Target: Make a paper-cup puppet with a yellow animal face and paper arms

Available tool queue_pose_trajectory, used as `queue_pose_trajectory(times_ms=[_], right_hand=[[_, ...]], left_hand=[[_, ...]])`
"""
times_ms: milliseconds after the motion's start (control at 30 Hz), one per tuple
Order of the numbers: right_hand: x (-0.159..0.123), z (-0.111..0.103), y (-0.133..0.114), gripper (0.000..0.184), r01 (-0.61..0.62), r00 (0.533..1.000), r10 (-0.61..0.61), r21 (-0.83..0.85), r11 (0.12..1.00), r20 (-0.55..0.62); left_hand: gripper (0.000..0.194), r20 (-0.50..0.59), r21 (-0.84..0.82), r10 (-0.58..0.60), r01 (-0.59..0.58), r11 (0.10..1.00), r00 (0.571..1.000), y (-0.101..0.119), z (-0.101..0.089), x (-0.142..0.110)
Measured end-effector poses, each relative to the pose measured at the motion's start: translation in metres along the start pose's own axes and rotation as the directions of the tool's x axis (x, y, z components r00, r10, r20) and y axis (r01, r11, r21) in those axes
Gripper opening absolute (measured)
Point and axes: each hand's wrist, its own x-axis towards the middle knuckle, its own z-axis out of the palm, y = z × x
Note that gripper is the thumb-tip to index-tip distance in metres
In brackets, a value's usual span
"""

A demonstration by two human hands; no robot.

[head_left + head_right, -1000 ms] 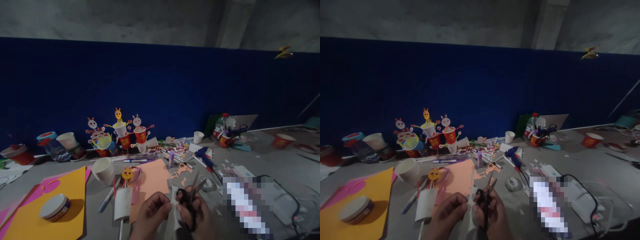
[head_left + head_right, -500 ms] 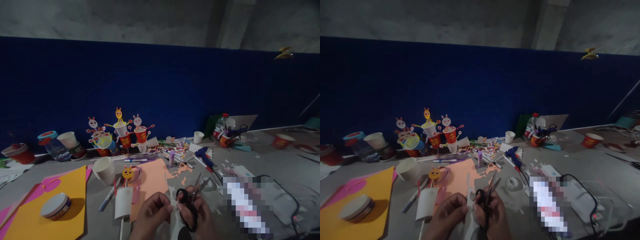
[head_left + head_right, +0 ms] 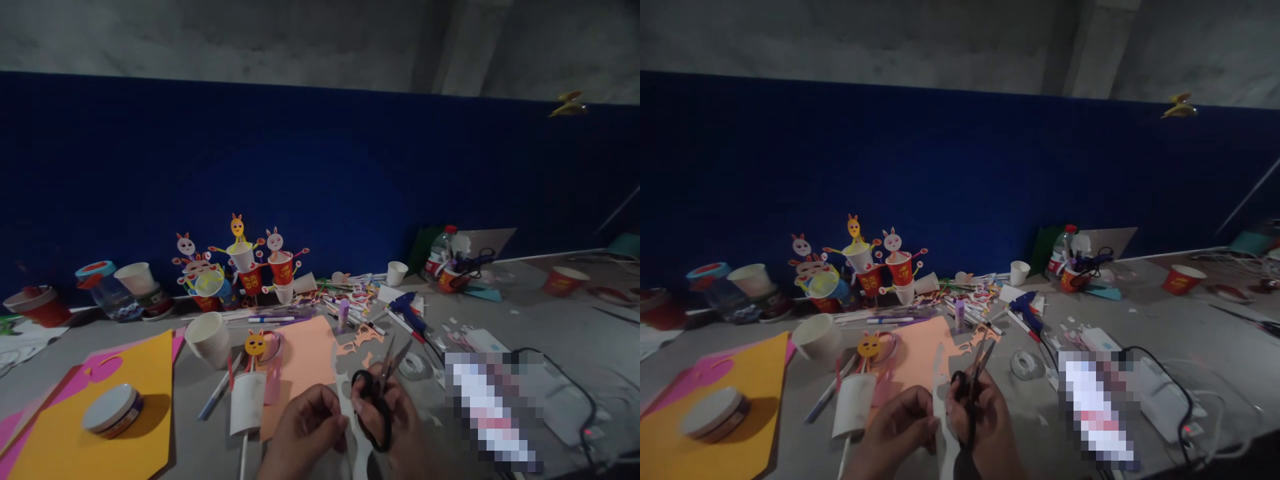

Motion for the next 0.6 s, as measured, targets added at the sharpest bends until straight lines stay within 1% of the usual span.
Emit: queue_pose_trajectory(times_ms=[67,167,267,333,433,600], right_hand=[[0.0,0.0,0.005,0.021,-0.053,0.997,0.048,0.079,0.996,0.055],[-0.001,-0.002,0.011,0.022,-0.051,0.995,0.045,0.073,0.996,0.086],[-0.001,-0.004,0.013,0.022,-0.051,0.992,0.043,0.066,0.996,0.123],[0.0,-0.003,0.01,0.021,-0.049,0.992,0.04,0.077,0.996,0.12],[0.001,0.0,0.003,0.022,-0.02,0.996,0.014,0.069,0.997,0.085],[0.001,0.003,-0.007,0.021,-0.037,0.992,0.029,0.058,0.998,0.123]], left_hand=[[0.043,0.017,-0.004,-0.027,0.027,1.0,0.999,-0.004,-0.001,0.0],[0.048,0.012,0.005,-0.054,0.053,0.999,0.998,-0.012,-0.001,-0.001],[0.051,-0.019,0.022,-0.033,0.033,0.999,0.999,-0.019,0.0,-0.001],[0.051,-0.024,0.039,-0.024,0.025,0.999,0.999,-0.021,0.0,-0.001],[0.051,-0.034,0.052,-0.02,0.022,0.998,0.999,-0.022,0.0,-0.001],[0.053,-0.061,0.056,-0.001,0.004,0.998,0.998,-0.021,0.003,0.0]])
